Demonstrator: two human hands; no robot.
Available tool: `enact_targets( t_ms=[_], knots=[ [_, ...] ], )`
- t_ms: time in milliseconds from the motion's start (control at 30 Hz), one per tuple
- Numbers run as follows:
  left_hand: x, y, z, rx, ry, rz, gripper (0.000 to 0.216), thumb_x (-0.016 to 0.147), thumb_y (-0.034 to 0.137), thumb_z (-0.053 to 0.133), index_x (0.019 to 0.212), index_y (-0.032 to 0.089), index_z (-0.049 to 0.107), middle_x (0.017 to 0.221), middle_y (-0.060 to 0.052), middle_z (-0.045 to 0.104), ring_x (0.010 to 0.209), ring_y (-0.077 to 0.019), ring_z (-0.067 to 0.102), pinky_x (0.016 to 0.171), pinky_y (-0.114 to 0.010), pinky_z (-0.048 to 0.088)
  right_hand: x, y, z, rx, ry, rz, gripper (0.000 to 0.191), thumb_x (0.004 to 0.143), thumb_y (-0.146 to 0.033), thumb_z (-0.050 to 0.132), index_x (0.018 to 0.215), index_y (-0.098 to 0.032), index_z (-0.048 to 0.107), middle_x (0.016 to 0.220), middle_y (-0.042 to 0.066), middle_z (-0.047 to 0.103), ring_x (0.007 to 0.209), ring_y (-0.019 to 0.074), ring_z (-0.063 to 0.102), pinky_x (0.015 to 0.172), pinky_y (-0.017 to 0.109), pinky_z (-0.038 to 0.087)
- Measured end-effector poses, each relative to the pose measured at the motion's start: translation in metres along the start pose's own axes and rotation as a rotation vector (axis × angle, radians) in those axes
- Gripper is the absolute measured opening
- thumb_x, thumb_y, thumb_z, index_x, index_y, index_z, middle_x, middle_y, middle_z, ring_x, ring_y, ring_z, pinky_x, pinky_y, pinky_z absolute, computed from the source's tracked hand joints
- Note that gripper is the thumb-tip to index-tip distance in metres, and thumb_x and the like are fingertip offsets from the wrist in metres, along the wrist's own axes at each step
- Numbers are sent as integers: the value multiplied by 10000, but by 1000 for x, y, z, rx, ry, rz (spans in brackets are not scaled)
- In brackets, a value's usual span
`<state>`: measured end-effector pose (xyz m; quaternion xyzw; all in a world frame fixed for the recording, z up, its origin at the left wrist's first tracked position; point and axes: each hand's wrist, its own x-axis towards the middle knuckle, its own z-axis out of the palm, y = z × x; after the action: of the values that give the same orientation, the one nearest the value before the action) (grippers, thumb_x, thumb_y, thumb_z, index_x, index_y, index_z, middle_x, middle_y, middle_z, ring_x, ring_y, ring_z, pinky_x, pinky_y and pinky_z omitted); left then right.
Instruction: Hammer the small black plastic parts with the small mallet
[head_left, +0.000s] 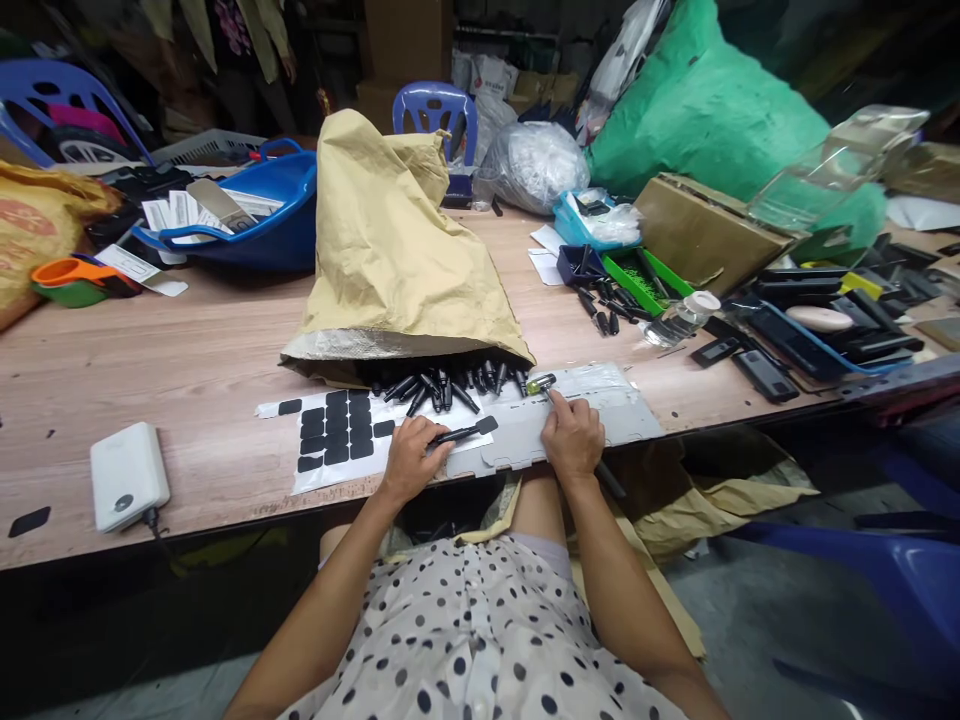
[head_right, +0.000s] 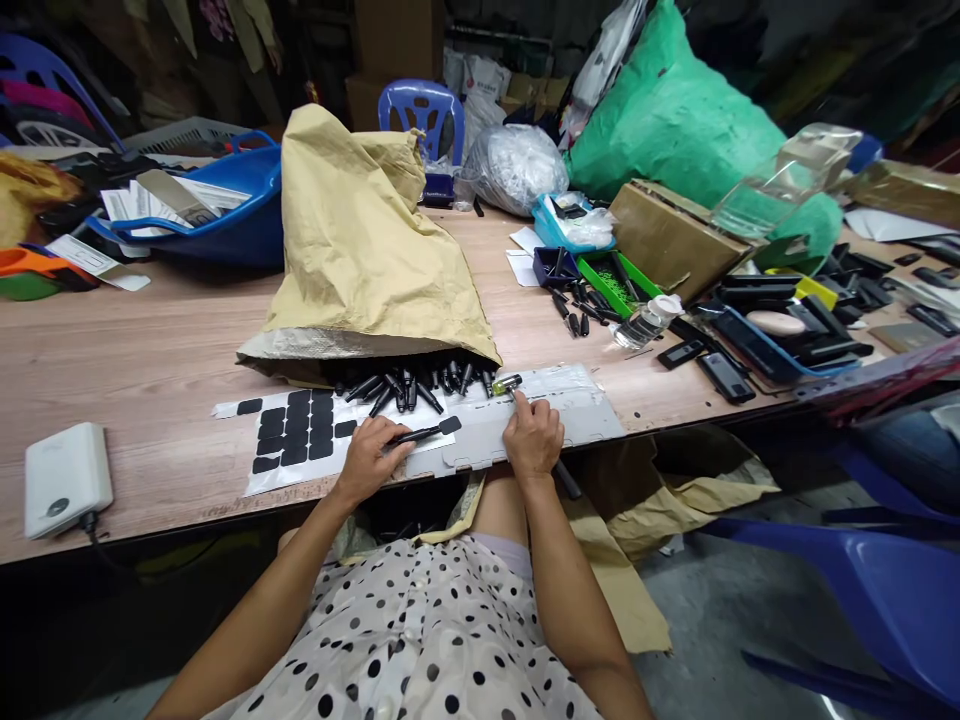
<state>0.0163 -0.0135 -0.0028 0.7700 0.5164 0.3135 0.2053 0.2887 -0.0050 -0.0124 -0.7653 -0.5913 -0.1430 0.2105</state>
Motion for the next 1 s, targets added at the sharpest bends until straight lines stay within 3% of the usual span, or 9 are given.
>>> enact_targets(
  t_ms=[100,233,300,400,533,700,800,867,1000],
  knots=[
    [-15,12,-5,-89,-12,150,217,954,321,559,1011,193,725,844,-63,694,791,-194,619,720,-327,520,0,-1,-1,-18,15,-13,351,885,-134,525,1146,-206,747,856,90,535,789,228,420,651,330,267],
    [-50,26,-5,-173,-157,306,278,1001,326,479,1087,187,704,815,-55,712,691,-162,646,627,-271,528,-1,-3,-1,-30,32,-24,345,882,-131,521,1125,-207,754,851,89,534,788,232,425,654,330,271],
    [-67,26,0,-140,-211,260,284,1005,327,461,1091,207,704,836,-52,732,698,-177,679,627,-276,542,-1,-4,0,-34,33,-29,349,881,-129,521,1130,-208,753,846,90,535,786,234,424,651,332,270],
    [-84,11,13,17,-246,80,257,977,300,479,1037,233,720,835,-55,757,708,-230,719,592,-299,540,-1,-4,2,-40,37,-32,352,872,-135,529,1142,-201,746,840,90,527,789,237,423,649,334,269],
    [-92,-11,29,247,-308,-64,192,884,194,551,907,223,739,654,-46,721,561,-254,698,443,-292,425,-1,-2,6,-42,49,-40,353,855,-142,542,1143,-194,739,841,88,520,789,234,422,649,331,273],
    [-83,5,20,109,-313,38,170,860,184,612,942,265,737,757,-35,763,647,-240,730,513,-300,506,-2,0,7,-19,42,-52,350,861,-148,542,1148,-186,738,844,93,527,786,236,425,644,330,278],
    [-62,26,5,-63,-229,129,188,932,234,553,919,272,736,815,-20,766,707,-198,722,618,-293,567,-2,-1,7,-24,45,-55,366,852,-145,543,1163,-185,732,837,92,525,787,236,420,641,334,276],
    [-41,31,-5,-76,-95,99,268,973,251,482,881,240,733,770,-23,738,669,-176,686,621,-290,565,-2,-1,7,-34,48,-57,369,853,-141,538,1163,-187,732,832,90,527,787,235,422,639,335,276],
    [5,11,-18,132,253,-71,204,939,269,541,1004,204,723,886,-69,694,818,-212,661,722,-327,561,-2,-2,7,-42,57,-64,358,866,-128,527,1150,-183,739,824,90,535,782,234,433,637,333,278]
  ],
)
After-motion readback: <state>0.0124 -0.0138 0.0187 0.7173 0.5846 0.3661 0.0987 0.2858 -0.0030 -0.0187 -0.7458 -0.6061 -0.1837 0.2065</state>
